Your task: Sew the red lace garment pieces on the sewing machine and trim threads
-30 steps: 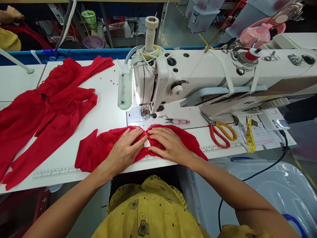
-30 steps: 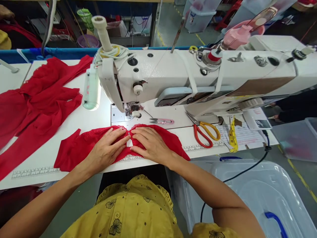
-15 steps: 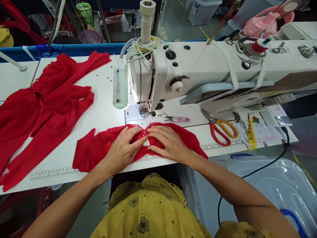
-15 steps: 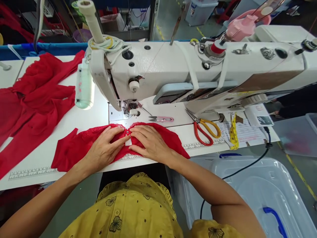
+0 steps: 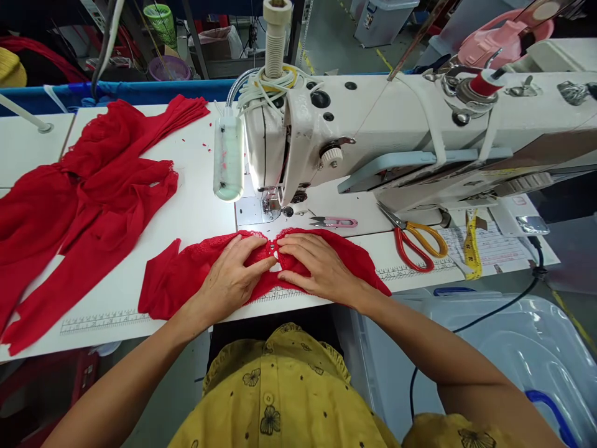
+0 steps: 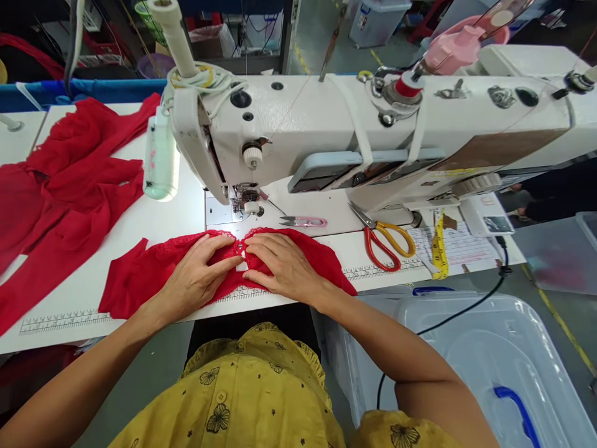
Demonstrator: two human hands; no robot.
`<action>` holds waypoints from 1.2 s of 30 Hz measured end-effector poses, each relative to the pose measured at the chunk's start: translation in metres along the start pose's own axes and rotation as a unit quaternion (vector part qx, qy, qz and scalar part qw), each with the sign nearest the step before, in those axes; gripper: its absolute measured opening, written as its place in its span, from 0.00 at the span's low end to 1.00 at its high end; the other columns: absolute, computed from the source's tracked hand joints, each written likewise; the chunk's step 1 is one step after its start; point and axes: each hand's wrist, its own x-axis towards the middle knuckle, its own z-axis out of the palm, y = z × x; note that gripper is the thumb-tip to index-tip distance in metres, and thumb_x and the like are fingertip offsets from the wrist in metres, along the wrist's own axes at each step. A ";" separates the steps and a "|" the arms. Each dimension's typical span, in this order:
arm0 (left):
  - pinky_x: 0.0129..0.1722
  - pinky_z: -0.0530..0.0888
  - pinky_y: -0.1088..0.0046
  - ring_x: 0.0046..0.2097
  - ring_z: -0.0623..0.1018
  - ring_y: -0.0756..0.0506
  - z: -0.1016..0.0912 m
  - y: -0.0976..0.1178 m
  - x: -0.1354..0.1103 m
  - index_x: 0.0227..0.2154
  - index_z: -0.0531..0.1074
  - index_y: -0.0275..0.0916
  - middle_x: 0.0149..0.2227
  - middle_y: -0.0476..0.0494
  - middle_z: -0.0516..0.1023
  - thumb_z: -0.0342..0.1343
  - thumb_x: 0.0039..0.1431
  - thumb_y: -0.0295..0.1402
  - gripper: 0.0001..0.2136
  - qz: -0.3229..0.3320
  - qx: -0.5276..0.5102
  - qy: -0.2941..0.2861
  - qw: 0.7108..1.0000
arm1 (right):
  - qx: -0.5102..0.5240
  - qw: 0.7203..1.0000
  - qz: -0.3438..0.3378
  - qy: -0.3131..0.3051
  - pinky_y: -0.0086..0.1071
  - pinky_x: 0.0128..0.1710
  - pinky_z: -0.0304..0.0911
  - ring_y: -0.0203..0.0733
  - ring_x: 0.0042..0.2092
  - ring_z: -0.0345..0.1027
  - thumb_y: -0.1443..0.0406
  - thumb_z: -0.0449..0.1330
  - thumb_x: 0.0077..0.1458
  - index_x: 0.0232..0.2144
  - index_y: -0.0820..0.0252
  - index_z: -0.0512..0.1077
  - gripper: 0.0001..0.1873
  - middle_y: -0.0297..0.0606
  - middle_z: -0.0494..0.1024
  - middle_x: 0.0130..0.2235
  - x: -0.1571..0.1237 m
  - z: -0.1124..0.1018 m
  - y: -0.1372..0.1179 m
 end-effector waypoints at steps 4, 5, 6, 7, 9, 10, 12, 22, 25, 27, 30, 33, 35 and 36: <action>0.59 0.69 0.48 0.59 0.70 0.39 0.000 0.000 0.000 0.52 0.73 0.42 0.59 0.34 0.68 0.50 0.68 0.27 0.14 -0.003 -0.003 -0.002 1.000 | -0.004 1.000 0.004 -0.002 0.46 0.58 0.64 0.49 0.59 0.68 0.55 0.61 0.62 0.54 0.58 0.69 0.21 0.44 0.77 0.55 0.000 0.000 0.000; 0.59 0.69 0.48 0.59 0.70 0.39 0.000 0.000 0.000 0.52 0.73 0.42 0.59 0.34 0.68 0.50 0.68 0.27 0.14 -0.004 -0.002 -0.004 1.000 | -0.005 1.000 0.003 -0.002 0.46 0.58 0.64 0.49 0.59 0.68 0.55 0.61 0.62 0.54 0.58 0.69 0.22 0.44 0.77 0.55 0.000 0.000 0.000; 0.59 0.69 0.48 0.59 0.70 0.39 0.000 0.000 0.000 0.52 0.73 0.42 0.59 0.34 0.68 0.50 0.68 0.27 0.14 -0.004 0.000 -0.005 1.000 | -0.006 1.000 0.002 -0.002 0.46 0.58 0.64 0.49 0.59 0.68 0.55 0.61 0.62 0.54 0.58 0.69 0.22 0.44 0.77 0.55 0.000 0.001 0.000; 0.59 0.69 0.49 0.59 0.70 0.38 0.000 0.000 0.000 0.53 0.73 0.42 0.59 0.33 0.68 0.50 0.68 0.27 0.14 -0.005 0.002 -0.008 1.000 | -0.006 1.000 0.003 -0.002 0.46 0.58 0.64 0.49 0.59 0.68 0.55 0.61 0.62 0.55 0.58 0.68 0.22 0.44 0.77 0.55 0.000 0.001 0.000; 0.59 0.69 0.49 0.59 0.69 0.38 -0.001 0.000 0.000 0.54 0.72 0.42 0.58 0.33 0.68 0.49 0.68 0.27 0.15 -0.008 0.005 -0.013 1.000 | -0.005 1.000 0.007 -0.003 0.47 0.59 0.64 0.49 0.59 0.68 0.54 0.61 0.62 0.55 0.57 0.68 0.23 0.44 0.77 0.55 -0.001 0.001 0.000; 0.60 0.68 0.48 0.60 0.69 0.38 -0.001 0.001 0.000 0.55 0.71 0.42 0.58 0.33 0.69 0.49 0.68 0.27 0.16 -0.011 0.006 -0.016 1.000 | -0.004 1.000 0.008 -0.004 0.47 0.59 0.64 0.50 0.59 0.67 0.54 0.61 0.62 0.56 0.56 0.68 0.23 0.44 0.77 0.55 -0.001 0.001 0.000; 0.60 0.68 0.47 0.60 0.69 0.38 -0.001 0.001 0.001 0.58 0.69 0.44 0.59 0.34 0.69 0.48 0.68 0.27 0.18 -0.013 0.006 -0.022 1.000 | -0.004 1.000 0.009 -0.005 0.48 0.59 0.64 0.50 0.59 0.67 0.54 0.61 0.62 0.56 0.56 0.68 0.23 0.44 0.76 0.55 -0.001 0.001 0.000; 0.61 0.68 0.48 0.60 0.70 0.39 -0.003 0.001 0.001 0.58 0.69 0.43 0.58 0.34 0.71 0.49 0.68 0.27 0.17 -0.019 -0.022 -0.008 1.000 | 0.004 1.000 0.013 -0.007 0.48 0.59 0.65 0.50 0.59 0.67 0.53 0.61 0.62 0.56 0.55 0.68 0.23 0.44 0.77 0.55 0.000 0.000 0.000; 0.61 0.68 0.49 0.60 0.70 0.39 -0.003 0.001 0.000 0.56 0.72 0.43 0.59 0.34 0.70 0.50 0.68 0.27 0.16 -0.014 -0.017 -0.007 1.000 | 0.007 1.000 0.013 -0.008 0.47 0.59 0.64 0.49 0.59 0.67 0.54 0.61 0.62 0.55 0.55 0.69 0.23 0.43 0.77 0.55 -0.001 0.000 0.000; 0.60 0.68 0.49 0.60 0.70 0.39 -0.002 0.001 0.000 0.54 0.73 0.42 0.58 0.33 0.70 0.50 0.68 0.27 0.15 -0.012 -0.014 -0.004 1.000 | 0.008 1.000 0.013 -0.005 0.47 0.59 0.64 0.49 0.60 0.67 0.54 0.62 0.61 0.55 0.56 0.69 0.23 0.43 0.77 0.55 -0.001 -0.001 -0.001; 0.59 0.69 0.49 0.60 0.70 0.39 -0.001 0.000 0.000 0.52 0.74 0.42 0.58 0.33 0.70 0.50 0.68 0.27 0.14 -0.011 -0.010 0.001 1.000 | 0.008 1.000 0.012 -0.003 0.47 0.59 0.64 0.49 0.59 0.67 0.54 0.62 0.62 0.55 0.56 0.69 0.22 0.43 0.77 0.55 -0.001 -0.001 -0.001; 0.60 0.69 0.49 0.60 0.70 0.39 0.000 0.000 -0.001 0.52 0.74 0.43 0.59 0.34 0.69 0.49 0.68 0.27 0.14 -0.014 -0.009 -0.007 1.000 | 0.007 1.000 0.013 -0.005 0.48 0.58 0.65 0.50 0.59 0.67 0.54 0.62 0.62 0.55 0.54 0.69 0.22 0.43 0.77 0.55 0.000 -0.001 -0.001; 0.60 0.68 0.48 0.61 0.69 0.38 -0.001 0.000 -0.001 0.53 0.74 0.45 0.60 0.35 0.69 0.49 0.68 0.28 0.15 -0.017 -0.004 -0.018 1.000 | 0.008 1.000 0.014 -0.006 0.48 0.58 0.65 0.50 0.59 0.67 0.54 0.62 0.61 0.56 0.55 0.69 0.23 0.43 0.77 0.55 0.000 0.000 -0.001; 0.60 0.68 0.47 0.61 0.69 0.38 -0.001 0.000 -0.001 0.54 0.74 0.46 0.61 0.35 0.68 0.49 0.68 0.28 0.16 -0.018 -0.001 -0.023 1.000 | 0.008 1.000 0.014 -0.006 0.48 0.58 0.65 0.50 0.59 0.67 0.54 0.62 0.61 0.56 0.55 0.68 0.23 0.43 0.77 0.55 0.000 0.000 -0.001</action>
